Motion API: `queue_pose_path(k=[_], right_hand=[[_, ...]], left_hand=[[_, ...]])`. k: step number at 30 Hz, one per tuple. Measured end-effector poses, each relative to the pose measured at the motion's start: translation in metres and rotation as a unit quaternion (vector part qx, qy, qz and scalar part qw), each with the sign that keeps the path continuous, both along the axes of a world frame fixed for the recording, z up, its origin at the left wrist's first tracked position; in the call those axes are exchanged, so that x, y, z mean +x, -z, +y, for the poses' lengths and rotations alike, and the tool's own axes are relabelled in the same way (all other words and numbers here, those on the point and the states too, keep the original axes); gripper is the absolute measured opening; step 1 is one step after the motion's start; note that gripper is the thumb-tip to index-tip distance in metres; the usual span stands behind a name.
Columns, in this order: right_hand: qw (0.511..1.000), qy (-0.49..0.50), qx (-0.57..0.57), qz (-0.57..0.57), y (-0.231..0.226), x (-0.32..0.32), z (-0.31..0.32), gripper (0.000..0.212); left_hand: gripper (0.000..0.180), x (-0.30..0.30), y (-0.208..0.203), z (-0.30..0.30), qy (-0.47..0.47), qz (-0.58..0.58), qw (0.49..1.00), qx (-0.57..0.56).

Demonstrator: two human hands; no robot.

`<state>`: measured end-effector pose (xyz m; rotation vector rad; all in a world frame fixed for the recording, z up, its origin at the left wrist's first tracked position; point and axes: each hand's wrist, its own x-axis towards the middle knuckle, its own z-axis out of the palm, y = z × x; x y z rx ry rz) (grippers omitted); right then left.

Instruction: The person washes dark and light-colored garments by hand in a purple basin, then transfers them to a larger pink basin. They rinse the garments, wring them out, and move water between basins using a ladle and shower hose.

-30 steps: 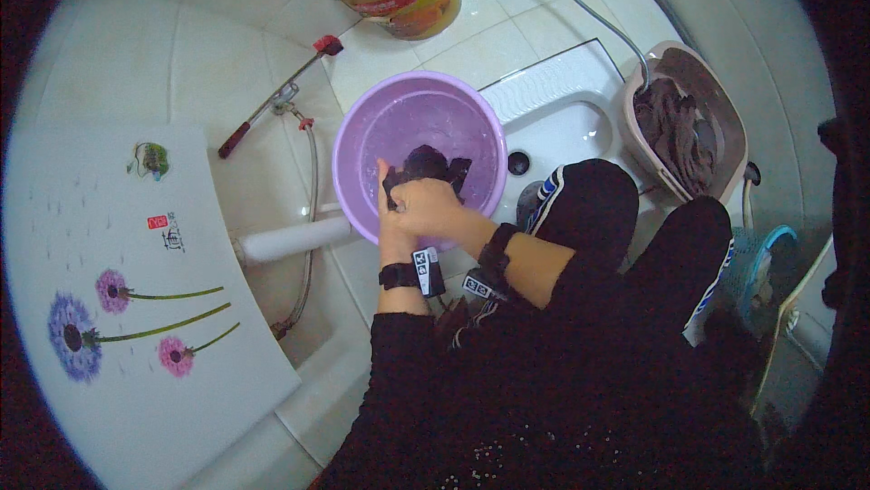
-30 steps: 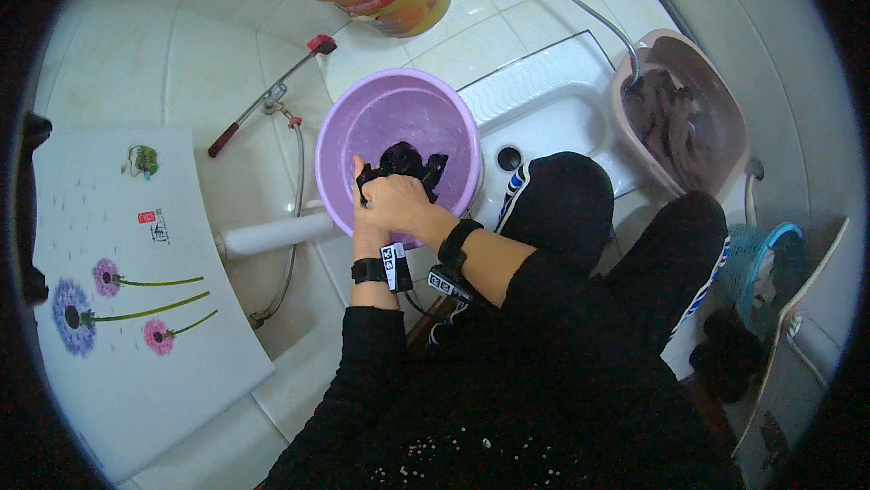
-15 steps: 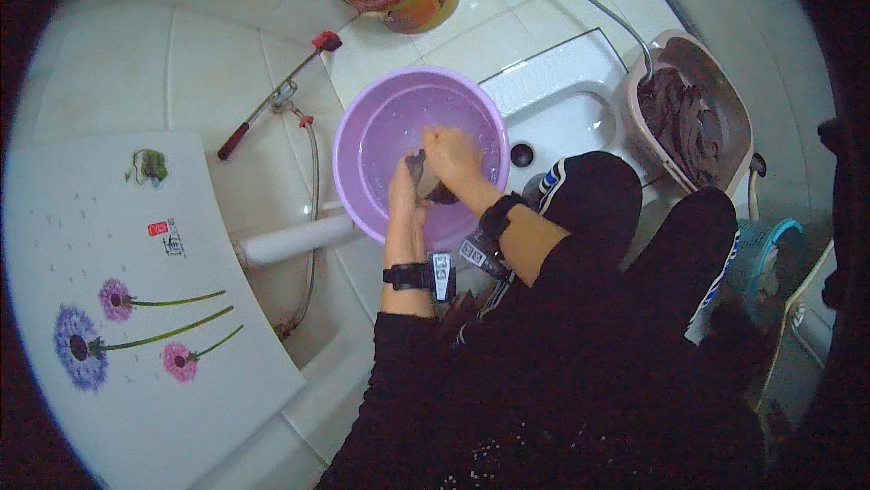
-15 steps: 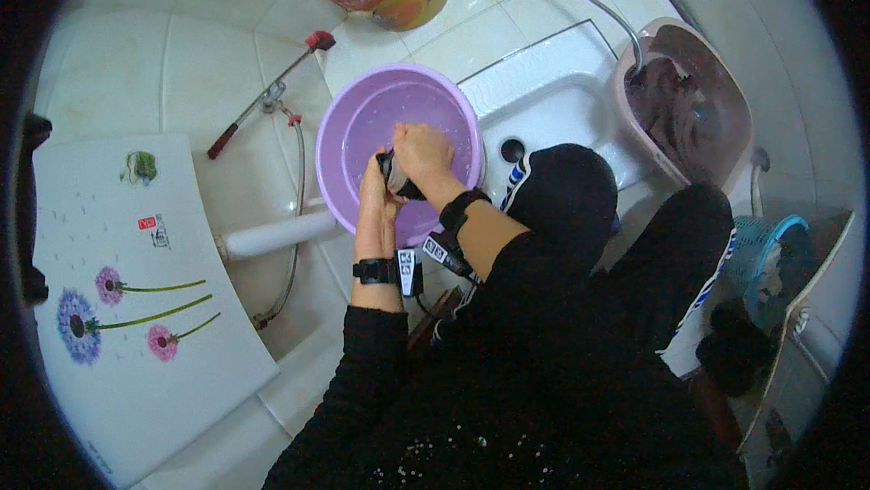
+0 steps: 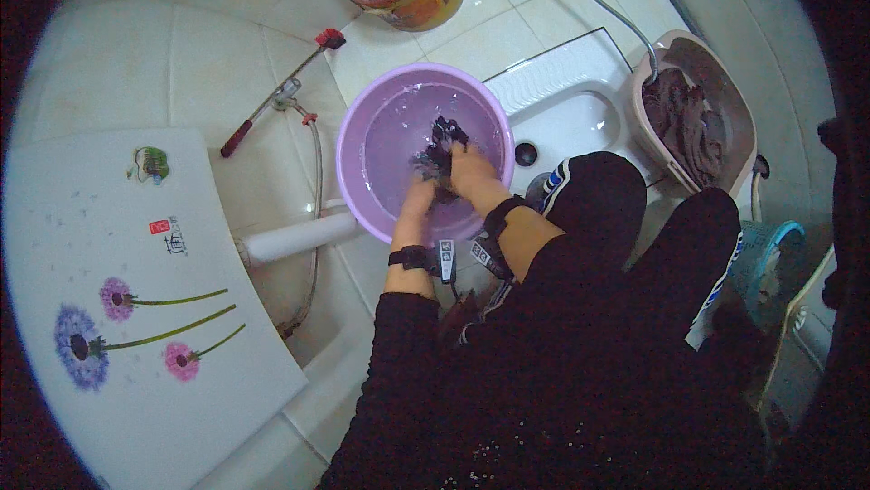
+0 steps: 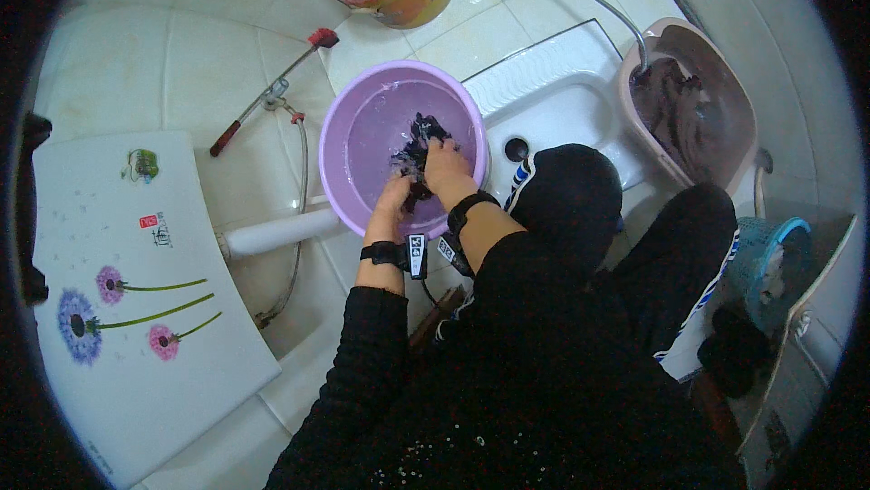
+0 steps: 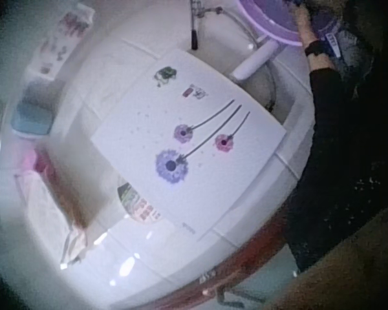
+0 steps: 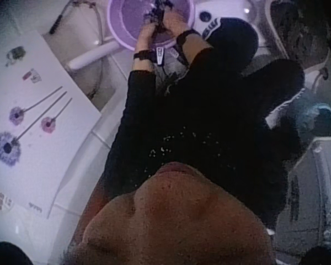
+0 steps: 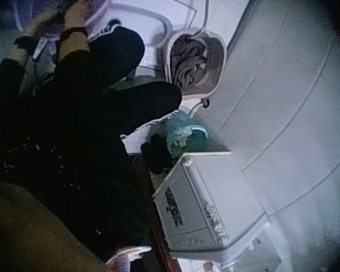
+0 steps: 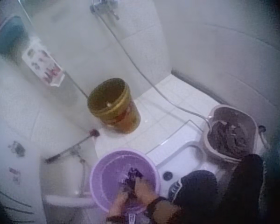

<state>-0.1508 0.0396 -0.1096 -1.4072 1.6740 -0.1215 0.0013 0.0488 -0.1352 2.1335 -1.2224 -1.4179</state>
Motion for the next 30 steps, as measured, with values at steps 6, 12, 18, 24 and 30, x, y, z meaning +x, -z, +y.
queue_pose_path(k=[6, 12, 18, 24, 30], right_hand=[[0.994, 0.04, 0.031, -0.095, -0.004, 0.003, -0.02, 0.039], [0.967, -0.152, -0.073, -0.192, -0.061, 0.029, -0.008, 0.05], [0.976, -0.056, -0.145, -0.151, -0.092, 0.024, 0.022, 0.055], [0.986, 0.031, -0.121, -0.11, -0.08, 0.015, 0.001, 0.058], [0.978, 0.121, -0.163, -0.056, -0.053, -0.002, -0.016, 0.055]], left_hand=[[0.06, -0.016, -0.033, 0.0, -0.323, 0.381, 0.856, 0.135], [0.072, -0.001, -0.062, 0.015, -0.358, 0.383, 0.852, -0.001], [0.062, -0.013, -0.083, 0.023, -0.206, 0.367, 0.903, -0.084], [0.048, -0.03, -0.081, -0.003, -0.328, 0.313, 0.891, -0.019], [0.046, -0.026, -0.07, -0.016, -0.193, 0.174, 0.961, -0.091]])
